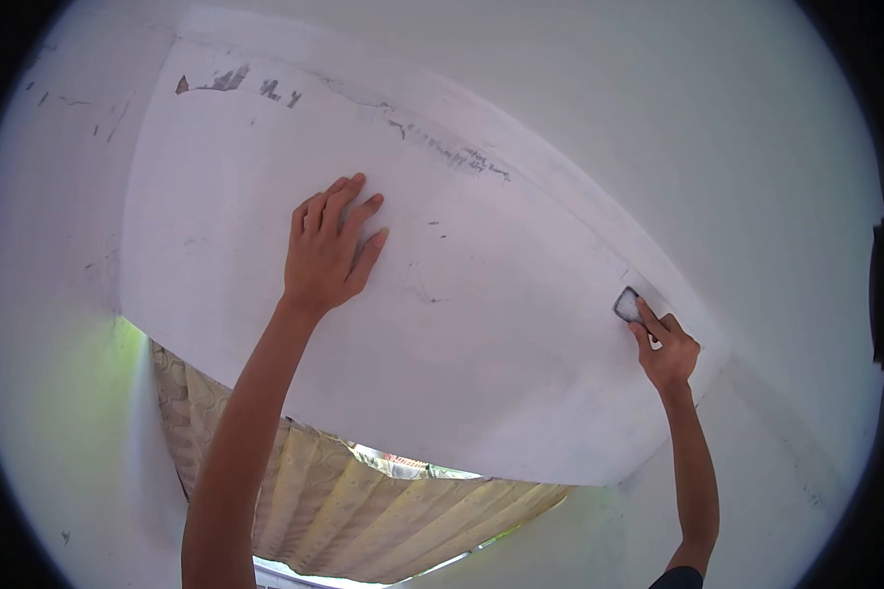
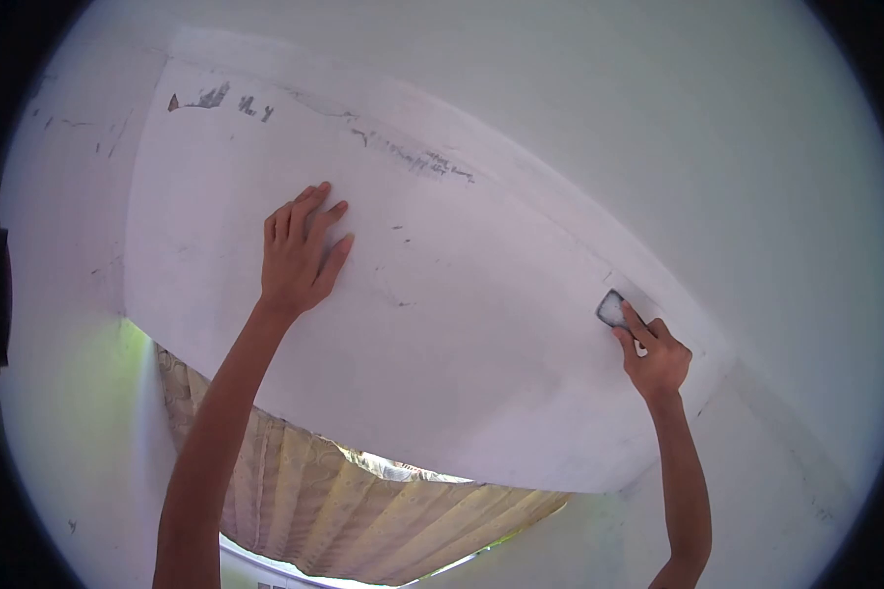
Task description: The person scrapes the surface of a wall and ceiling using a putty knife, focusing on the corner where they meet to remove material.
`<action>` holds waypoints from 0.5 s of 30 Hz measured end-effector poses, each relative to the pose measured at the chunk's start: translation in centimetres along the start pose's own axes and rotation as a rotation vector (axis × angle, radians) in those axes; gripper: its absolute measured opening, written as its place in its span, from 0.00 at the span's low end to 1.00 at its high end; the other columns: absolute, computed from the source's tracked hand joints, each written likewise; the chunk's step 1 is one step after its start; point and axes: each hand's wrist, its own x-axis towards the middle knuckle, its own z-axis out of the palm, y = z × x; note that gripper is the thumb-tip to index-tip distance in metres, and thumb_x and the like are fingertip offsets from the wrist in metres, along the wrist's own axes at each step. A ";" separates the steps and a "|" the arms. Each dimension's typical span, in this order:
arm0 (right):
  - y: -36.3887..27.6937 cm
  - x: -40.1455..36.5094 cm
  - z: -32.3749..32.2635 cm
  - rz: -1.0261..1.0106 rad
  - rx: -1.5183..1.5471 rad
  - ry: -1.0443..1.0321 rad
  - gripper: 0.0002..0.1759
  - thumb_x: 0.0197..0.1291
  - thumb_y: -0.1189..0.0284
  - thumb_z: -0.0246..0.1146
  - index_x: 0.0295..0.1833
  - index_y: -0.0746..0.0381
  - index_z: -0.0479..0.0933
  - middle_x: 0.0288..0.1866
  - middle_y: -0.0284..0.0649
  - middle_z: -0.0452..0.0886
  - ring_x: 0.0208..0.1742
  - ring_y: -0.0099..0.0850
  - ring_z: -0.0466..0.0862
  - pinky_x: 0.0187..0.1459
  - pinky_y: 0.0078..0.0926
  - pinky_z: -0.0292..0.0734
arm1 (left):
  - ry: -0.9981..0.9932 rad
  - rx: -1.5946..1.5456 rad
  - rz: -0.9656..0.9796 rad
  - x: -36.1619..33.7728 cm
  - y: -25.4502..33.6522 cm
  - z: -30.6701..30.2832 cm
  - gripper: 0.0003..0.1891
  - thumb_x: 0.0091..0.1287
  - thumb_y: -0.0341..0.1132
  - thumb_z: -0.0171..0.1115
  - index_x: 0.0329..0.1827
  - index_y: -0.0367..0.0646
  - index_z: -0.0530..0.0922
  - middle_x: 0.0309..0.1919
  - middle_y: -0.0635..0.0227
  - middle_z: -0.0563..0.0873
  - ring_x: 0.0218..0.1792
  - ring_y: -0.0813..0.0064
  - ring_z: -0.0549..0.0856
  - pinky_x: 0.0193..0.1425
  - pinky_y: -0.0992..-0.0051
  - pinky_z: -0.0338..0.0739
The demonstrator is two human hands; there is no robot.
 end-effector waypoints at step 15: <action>-1.4 0.0 -1.0 0.056 -0.034 -0.057 0.21 0.57 0.55 0.76 0.58 0.35 0.88 0.20 0.25 0.70 0.16 0.24 0.72 0.19 0.26 0.67 | 0.026 0.043 0.006 0.0 0.5 -0.5 0.20 0.72 0.41 0.62 0.65 0.49 0.79 0.73 0.66 0.73 0.72 0.62 0.71 0.73 0.60 0.61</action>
